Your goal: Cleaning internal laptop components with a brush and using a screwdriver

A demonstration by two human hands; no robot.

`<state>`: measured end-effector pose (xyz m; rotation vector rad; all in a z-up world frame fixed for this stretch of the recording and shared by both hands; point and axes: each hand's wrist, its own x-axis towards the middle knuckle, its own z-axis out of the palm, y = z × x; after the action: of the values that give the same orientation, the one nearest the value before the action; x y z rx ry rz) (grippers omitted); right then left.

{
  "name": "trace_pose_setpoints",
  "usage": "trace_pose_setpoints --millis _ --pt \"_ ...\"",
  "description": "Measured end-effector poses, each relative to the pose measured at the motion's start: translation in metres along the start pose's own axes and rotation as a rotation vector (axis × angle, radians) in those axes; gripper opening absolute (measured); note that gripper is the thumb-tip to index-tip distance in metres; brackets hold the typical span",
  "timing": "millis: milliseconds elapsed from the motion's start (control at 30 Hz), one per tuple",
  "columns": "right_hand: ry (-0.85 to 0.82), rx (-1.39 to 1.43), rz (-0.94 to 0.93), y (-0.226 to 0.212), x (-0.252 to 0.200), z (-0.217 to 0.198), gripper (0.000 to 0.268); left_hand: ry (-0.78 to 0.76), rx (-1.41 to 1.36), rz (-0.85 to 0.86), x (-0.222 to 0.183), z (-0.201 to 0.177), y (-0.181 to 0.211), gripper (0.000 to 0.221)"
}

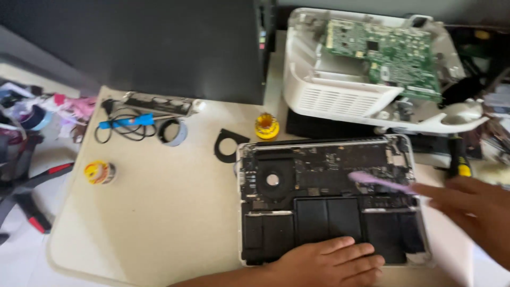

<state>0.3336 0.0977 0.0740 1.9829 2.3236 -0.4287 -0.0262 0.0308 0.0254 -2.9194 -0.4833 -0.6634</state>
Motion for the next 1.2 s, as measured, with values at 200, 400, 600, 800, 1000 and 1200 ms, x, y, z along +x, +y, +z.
trace_pose_setpoints --millis 200,400,600,800,1000,1200 --pt "0.227 0.102 -0.157 0.033 -0.008 0.016 0.067 0.019 -0.430 -0.108 -0.001 -0.003 0.006 0.047" --pt "0.127 -0.104 -0.400 -0.117 -0.009 -0.007 0.072 0.091 -0.014 -0.066 0.001 -0.007 0.002 0.037" --pt "0.123 0.078 -0.417 -0.123 0.025 0.017 0.055 0.147 -0.096 -0.072 -0.002 0.004 0.005 0.032" --pt "-0.052 0.378 -0.571 -0.131 0.022 -0.004 0.025 0.006 -0.066 -0.025 -0.014 0.023 0.009 0.052" --pt "0.338 0.113 -0.365 -0.127 0.028 -0.002 0.024 -0.019 -0.001 -0.026 -0.011 0.020 0.005 0.051" --pt "0.135 0.286 -0.565 -0.111 0.024 0.023 0.026 0.111 -0.105 -0.069 -0.008 0.018 0.004 0.040"
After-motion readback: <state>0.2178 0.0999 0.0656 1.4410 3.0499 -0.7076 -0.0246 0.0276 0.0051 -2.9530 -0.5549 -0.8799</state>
